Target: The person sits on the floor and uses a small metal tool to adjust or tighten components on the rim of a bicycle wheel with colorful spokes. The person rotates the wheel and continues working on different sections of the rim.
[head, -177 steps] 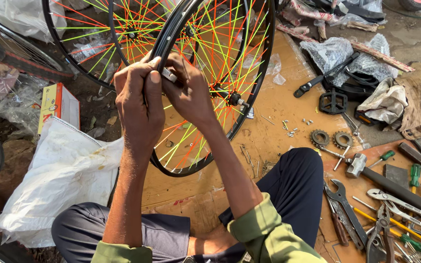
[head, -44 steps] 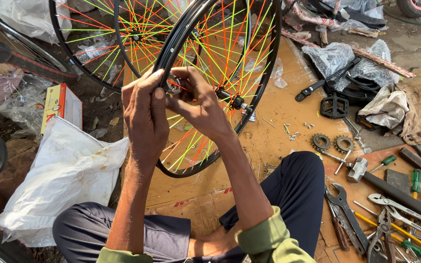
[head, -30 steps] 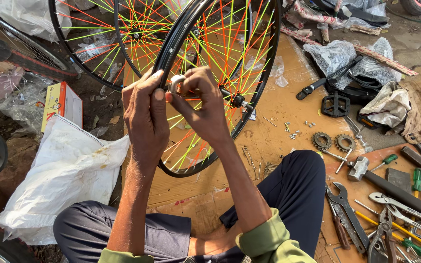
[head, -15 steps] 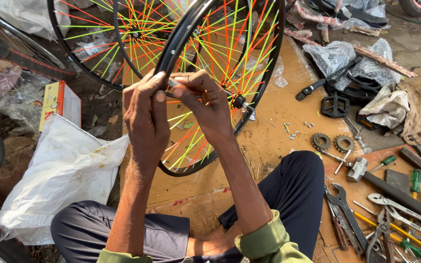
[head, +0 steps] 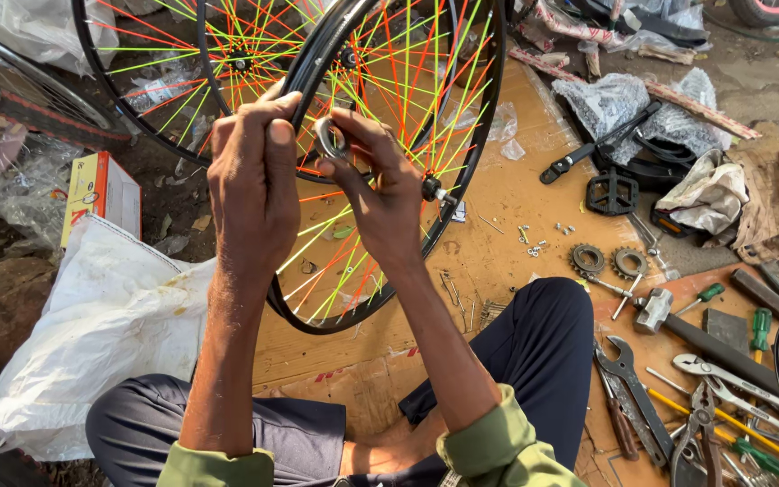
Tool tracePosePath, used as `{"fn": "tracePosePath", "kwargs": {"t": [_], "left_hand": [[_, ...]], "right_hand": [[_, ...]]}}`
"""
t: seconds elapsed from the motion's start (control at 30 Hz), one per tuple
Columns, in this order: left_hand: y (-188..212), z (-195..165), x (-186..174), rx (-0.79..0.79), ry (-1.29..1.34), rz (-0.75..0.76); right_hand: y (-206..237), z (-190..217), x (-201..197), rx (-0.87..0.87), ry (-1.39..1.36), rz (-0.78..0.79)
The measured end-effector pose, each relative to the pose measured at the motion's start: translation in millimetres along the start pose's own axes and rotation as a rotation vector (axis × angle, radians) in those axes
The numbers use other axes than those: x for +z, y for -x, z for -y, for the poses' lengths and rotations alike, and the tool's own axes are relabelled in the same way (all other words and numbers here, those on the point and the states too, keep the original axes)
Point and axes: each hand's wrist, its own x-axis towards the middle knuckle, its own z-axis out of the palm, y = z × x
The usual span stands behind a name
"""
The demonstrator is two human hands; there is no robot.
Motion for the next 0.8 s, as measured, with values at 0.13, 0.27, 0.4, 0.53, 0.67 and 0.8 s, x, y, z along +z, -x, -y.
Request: {"fn": "tracePosePath", "kwargs": {"t": [0.13, 0.27, 0.4, 0.53, 0.67, 0.8], "left_hand": [[2.1, -0.5, 2.2, 0.004, 0.001, -0.03], [6.3, -0.5, 0.5, 0.001, -0.008, -0.058], [9.7, -0.5, 2.1, -0.029, -0.018, -0.057], [10.9, -1.6, 5.4, 0.019, -0.05, -0.067], [8.6, 0.3, 5.0, 0.053, -0.102, -0.065], [9.2, 3.1, 2.5, -0.02, -0.062, -0.066]], "right_hand": [[-5.9, -1.1, 5.1, 0.009, 0.033, -0.032], [-10.2, -0.6, -3.0, -0.007, 0.206, 0.159], [-23.9, 0.1, -5.6, 0.005, 0.013, 0.31], [-39.8, 2.0, 7.4, 0.125, 0.197, 0.237], [-41.0, 4.2, 9.5, 0.142, 0.236, 0.275], [-23.1, 6.3, 2.6, 0.102, -0.303, 0.24]]}}
